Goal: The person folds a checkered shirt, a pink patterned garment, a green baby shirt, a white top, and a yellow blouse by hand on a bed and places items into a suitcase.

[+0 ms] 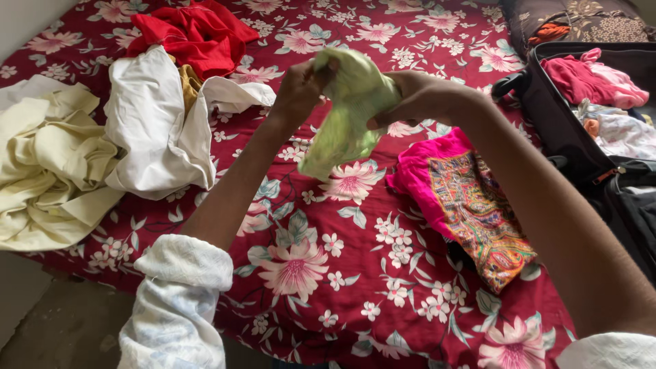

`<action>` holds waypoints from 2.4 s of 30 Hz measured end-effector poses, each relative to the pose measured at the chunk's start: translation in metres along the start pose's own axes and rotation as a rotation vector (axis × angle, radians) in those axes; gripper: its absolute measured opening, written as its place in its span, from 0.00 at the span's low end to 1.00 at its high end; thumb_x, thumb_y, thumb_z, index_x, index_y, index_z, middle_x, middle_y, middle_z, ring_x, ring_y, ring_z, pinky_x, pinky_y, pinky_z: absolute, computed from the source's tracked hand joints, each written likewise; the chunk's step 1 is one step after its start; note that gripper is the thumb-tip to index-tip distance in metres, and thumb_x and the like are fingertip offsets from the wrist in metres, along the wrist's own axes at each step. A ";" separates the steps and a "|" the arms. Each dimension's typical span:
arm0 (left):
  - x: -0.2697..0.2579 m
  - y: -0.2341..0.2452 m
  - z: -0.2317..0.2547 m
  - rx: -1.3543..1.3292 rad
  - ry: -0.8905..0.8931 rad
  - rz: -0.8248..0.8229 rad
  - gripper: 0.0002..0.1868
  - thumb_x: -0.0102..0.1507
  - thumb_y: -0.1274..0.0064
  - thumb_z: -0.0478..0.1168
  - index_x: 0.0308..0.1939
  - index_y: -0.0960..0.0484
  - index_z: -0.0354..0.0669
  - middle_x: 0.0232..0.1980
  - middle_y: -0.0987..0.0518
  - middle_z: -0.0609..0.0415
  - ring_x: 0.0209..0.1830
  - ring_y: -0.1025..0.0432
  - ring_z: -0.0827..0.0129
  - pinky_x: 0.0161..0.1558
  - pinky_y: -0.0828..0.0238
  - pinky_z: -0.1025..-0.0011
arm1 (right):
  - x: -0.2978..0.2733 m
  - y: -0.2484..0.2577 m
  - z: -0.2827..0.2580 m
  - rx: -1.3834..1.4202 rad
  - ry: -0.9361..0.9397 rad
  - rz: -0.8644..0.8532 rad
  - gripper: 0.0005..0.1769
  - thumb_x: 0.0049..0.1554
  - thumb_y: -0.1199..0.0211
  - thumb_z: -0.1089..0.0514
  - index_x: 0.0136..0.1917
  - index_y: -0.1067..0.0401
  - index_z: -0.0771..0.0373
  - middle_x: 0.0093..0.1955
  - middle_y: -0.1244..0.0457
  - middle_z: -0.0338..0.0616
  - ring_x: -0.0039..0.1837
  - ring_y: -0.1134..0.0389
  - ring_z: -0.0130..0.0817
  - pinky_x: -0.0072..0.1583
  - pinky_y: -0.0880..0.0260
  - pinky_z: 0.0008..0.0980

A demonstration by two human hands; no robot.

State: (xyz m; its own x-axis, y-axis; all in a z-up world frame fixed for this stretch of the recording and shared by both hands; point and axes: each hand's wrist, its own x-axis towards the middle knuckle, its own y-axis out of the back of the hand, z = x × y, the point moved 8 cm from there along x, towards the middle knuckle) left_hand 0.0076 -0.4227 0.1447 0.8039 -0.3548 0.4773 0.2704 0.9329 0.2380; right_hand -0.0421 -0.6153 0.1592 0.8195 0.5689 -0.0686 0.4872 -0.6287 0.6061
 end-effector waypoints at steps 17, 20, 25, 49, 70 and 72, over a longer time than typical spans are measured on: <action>-0.034 0.065 0.058 -0.172 -0.108 0.336 0.21 0.74 0.57 0.55 0.44 0.20 0.41 0.38 0.24 0.61 0.39 0.30 0.77 0.44 0.31 0.73 | -0.059 0.000 -0.042 0.255 -0.027 0.267 0.28 0.63 0.36 0.43 0.59 0.27 0.72 0.48 0.31 0.41 0.47 0.30 0.25 0.48 0.28 0.30; -0.042 0.077 0.062 -0.173 -0.181 0.363 0.20 0.73 0.57 0.53 0.44 0.19 0.42 0.38 0.23 0.61 0.39 0.31 0.77 0.43 0.30 0.73 | -0.072 -0.005 -0.067 0.308 0.176 0.181 0.30 0.61 0.36 0.43 0.67 0.32 0.65 0.57 0.30 0.35 0.56 0.29 0.20 0.57 0.28 0.25; -0.040 0.085 0.067 -0.583 0.017 0.334 0.19 0.73 0.60 0.52 0.52 0.23 0.41 0.47 0.20 0.54 0.45 0.23 0.70 0.47 0.23 0.66 | -0.073 -0.004 -0.050 0.126 0.001 0.125 0.34 0.59 0.34 0.37 0.58 0.23 0.73 0.46 0.30 0.46 0.46 0.32 0.31 0.49 0.33 0.31; -0.072 0.056 0.126 -0.786 0.121 -0.001 0.18 0.68 0.62 0.45 0.53 0.22 0.37 0.50 0.18 0.50 0.51 0.22 0.64 0.58 0.20 0.61 | -0.070 -0.073 -0.004 -0.051 -0.010 0.109 0.58 0.48 0.25 0.46 0.81 0.55 0.61 0.80 0.52 0.58 0.80 0.49 0.50 0.74 0.42 0.51; -0.127 0.105 0.062 -0.674 0.254 0.051 0.20 0.71 0.62 0.48 0.57 0.27 0.35 0.52 0.18 0.45 0.50 0.19 0.62 0.56 0.16 0.56 | -0.106 -0.062 0.063 0.493 -0.337 -0.038 0.36 0.53 0.35 0.47 0.71 0.34 0.64 0.64 0.32 0.50 0.62 0.30 0.33 0.62 0.31 0.33; -0.118 0.109 0.002 -0.716 0.332 0.103 0.20 0.68 0.60 0.47 0.57 0.26 0.37 0.53 0.18 0.48 0.49 0.19 0.63 0.53 0.16 0.58 | -0.082 -0.060 0.091 0.402 -0.451 0.070 0.31 0.54 0.36 0.51 0.69 0.34 0.60 0.65 0.32 0.49 0.63 0.30 0.33 0.63 0.32 0.30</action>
State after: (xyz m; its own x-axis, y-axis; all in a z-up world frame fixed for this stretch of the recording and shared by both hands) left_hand -0.0595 -0.2795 0.1161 0.9288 -0.3324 0.1636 0.3702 0.8134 -0.4487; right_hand -0.1110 -0.6721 0.0566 0.8578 0.2934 -0.4220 0.4314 -0.8574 0.2808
